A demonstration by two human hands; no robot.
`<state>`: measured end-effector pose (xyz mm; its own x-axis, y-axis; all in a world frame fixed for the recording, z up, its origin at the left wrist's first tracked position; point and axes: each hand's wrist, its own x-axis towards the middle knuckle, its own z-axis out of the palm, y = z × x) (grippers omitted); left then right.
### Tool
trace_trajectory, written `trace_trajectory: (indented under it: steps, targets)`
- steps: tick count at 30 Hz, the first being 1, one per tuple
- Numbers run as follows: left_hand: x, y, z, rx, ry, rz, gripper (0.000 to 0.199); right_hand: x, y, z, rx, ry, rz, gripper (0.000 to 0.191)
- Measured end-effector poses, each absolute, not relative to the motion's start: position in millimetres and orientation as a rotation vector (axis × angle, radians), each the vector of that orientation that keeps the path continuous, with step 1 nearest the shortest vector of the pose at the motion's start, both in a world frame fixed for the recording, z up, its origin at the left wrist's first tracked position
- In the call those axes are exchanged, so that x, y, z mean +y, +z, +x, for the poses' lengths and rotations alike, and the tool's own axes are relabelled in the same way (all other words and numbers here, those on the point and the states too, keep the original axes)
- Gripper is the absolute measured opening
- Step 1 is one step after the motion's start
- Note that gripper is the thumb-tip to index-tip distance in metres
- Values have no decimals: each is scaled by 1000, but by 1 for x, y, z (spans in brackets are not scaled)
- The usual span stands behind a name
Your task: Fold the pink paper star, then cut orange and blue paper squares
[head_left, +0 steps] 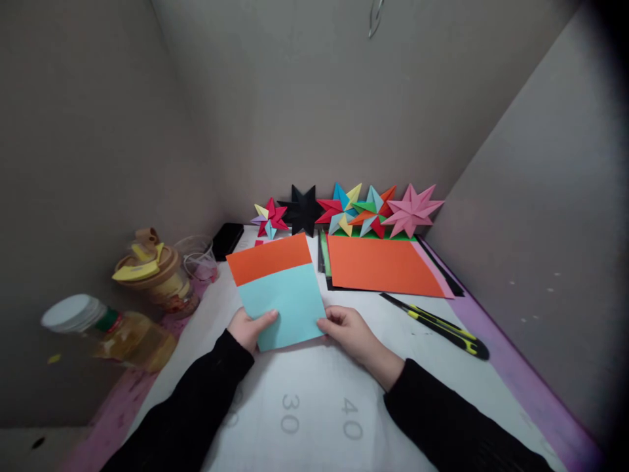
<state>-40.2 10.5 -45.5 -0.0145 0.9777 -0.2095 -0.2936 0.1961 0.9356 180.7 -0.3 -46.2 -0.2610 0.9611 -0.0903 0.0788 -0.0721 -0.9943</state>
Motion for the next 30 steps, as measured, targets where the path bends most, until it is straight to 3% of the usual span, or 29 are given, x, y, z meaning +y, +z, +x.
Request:
trace_trajectory:
  steps: [5,14,22,30]
  targets:
    - [12,-45,-44,1147,1204,886,54,2,-49,182,-1481,1310,-1266,26]
    - [-2,-19,-45,1157,1043,1569,36,-1,-23,186,-1555,888,-1153,12]
    - [1,-30,-43,1050,1109,1455,49,1,-36,181,-1652,974,-1110,20]
    - [-2,-26,-41,1128,1057,1197,41,0,-27,184,-1533,1165,-1221,28]
